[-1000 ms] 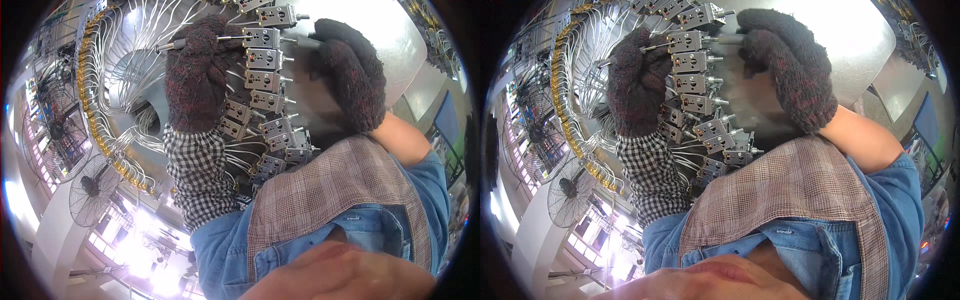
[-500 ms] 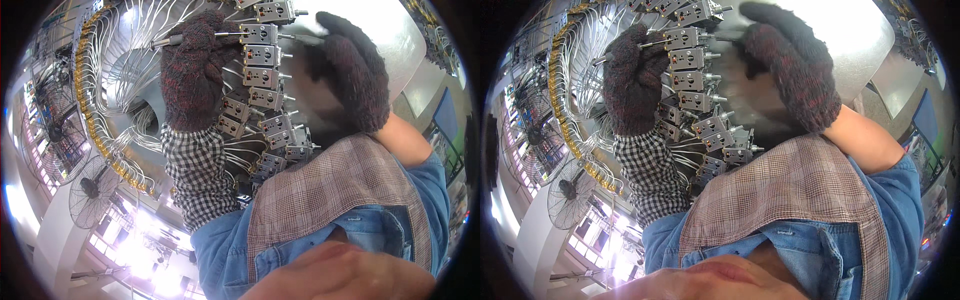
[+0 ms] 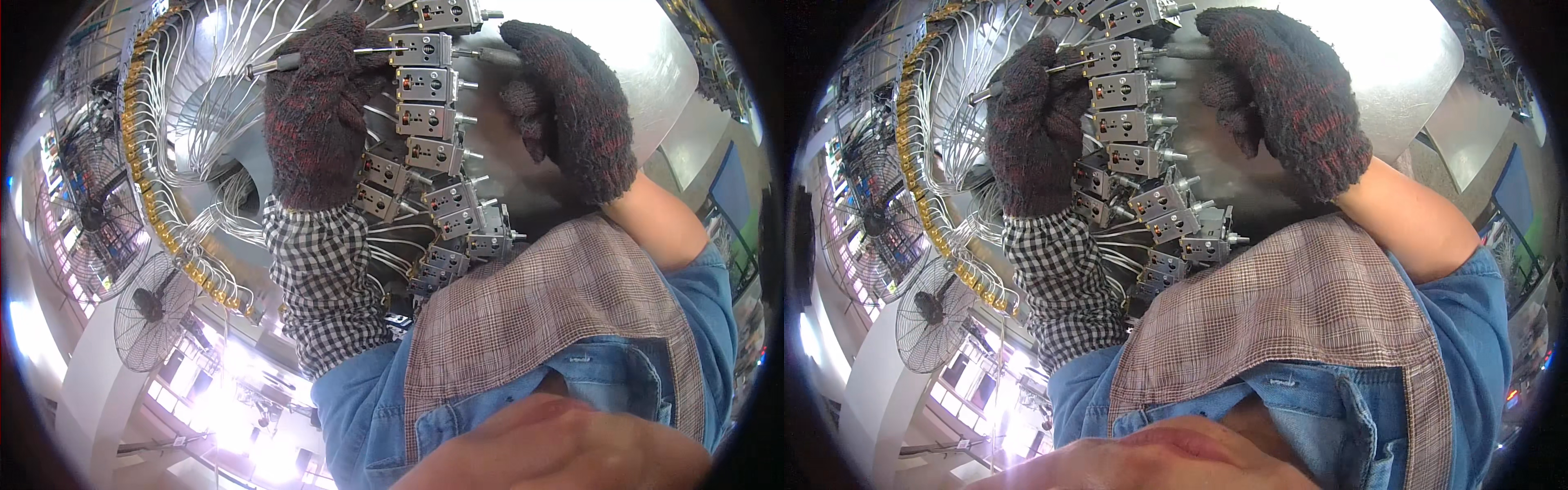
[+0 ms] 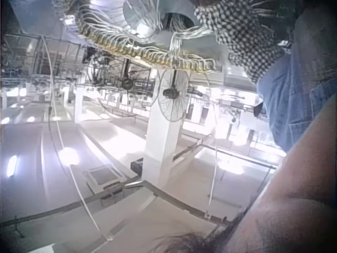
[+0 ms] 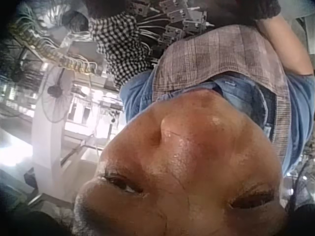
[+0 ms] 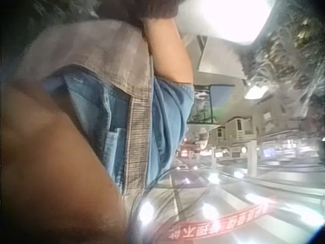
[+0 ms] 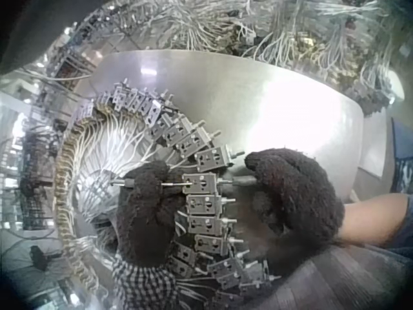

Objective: The person is assembling an industrial machine component by inserting and arranging several wires into a circular metal stator.

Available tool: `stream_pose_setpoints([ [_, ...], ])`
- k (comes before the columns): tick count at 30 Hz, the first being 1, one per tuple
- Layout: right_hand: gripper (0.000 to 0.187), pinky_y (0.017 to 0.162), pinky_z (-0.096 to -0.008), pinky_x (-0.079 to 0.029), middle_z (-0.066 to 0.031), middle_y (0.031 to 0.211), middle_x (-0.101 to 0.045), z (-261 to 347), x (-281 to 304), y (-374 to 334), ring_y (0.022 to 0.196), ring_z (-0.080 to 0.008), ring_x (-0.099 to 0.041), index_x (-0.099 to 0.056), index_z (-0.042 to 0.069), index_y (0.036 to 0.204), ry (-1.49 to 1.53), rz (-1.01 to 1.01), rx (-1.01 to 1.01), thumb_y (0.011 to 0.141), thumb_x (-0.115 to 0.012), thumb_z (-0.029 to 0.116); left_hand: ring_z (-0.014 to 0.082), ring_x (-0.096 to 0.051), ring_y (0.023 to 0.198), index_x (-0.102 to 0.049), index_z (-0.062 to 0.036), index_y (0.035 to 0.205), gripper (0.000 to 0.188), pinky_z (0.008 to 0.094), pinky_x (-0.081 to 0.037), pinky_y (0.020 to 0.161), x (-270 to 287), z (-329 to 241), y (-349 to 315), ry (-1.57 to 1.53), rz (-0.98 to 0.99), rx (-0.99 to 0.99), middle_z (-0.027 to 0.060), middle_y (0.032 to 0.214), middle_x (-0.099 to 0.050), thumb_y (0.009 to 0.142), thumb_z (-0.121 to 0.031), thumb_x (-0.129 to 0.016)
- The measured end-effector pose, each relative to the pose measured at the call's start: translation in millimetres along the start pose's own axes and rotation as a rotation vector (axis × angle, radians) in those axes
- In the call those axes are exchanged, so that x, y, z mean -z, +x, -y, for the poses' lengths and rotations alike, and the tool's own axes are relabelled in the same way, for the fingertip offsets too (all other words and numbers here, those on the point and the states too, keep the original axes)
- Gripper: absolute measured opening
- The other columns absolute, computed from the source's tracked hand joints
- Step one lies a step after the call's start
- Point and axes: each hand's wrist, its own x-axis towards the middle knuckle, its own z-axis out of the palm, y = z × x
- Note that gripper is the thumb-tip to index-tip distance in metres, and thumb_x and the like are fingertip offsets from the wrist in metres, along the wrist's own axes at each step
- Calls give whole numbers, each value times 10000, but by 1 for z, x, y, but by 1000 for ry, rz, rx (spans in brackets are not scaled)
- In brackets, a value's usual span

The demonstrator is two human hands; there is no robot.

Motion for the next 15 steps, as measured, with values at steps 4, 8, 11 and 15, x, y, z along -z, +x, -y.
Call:
stream_pose_setpoints([
  [4, 479, 773, -303, -501, -121, 1184, -553, -12, -3, 3, 948, -209, -588, -398, 35, 1299, -245, -104, 377, 831, -493, -5, 235, -629, 902, -542, 48, 1064, 250, 317, -557, 734, -6, -9, -2, -96, -88, -6, 147, 1012, -592, 925, -151, -483],
  [8, 449, 865, -305, -471, -137, 1218, -525, -15, -5, 5, 1072, -221, -547, -396, 34, 1297, -162, -78, 404, 857, -488, 43, 267, -608, 931, -497, 54, 1117, 364, 355, -554, 779, -1, -5, -2, -411, -216, 184, 183, 1012, -569, 880, -220, -541],
  [11, 423, 761, -260, -499, -137, 1209, -522, 1, -3, -2, 1014, -198, -574, -390, 33, 1297, 1019, -75, -461, 889, -476, 103, 275, -606, 936, -497, 52, 1120, 368, 366, -551, 787, 0, -4, -3, -450, -172, 159, 183, 1033, -560, 874, -217, -551],
  [15, 439, 566, -212, -487, -124, 1171, -537, 22, -11, -1, 857, -146, -606, -379, 35, 1302, 1032, -273, -403, 899, -489, 168, 282, -604, 941, -490, 56, 1125, 358, 360, -554, 779, 0, -5, -4, -471, -171, 159, 187, 1043, -554, 886, -206, -533],
])
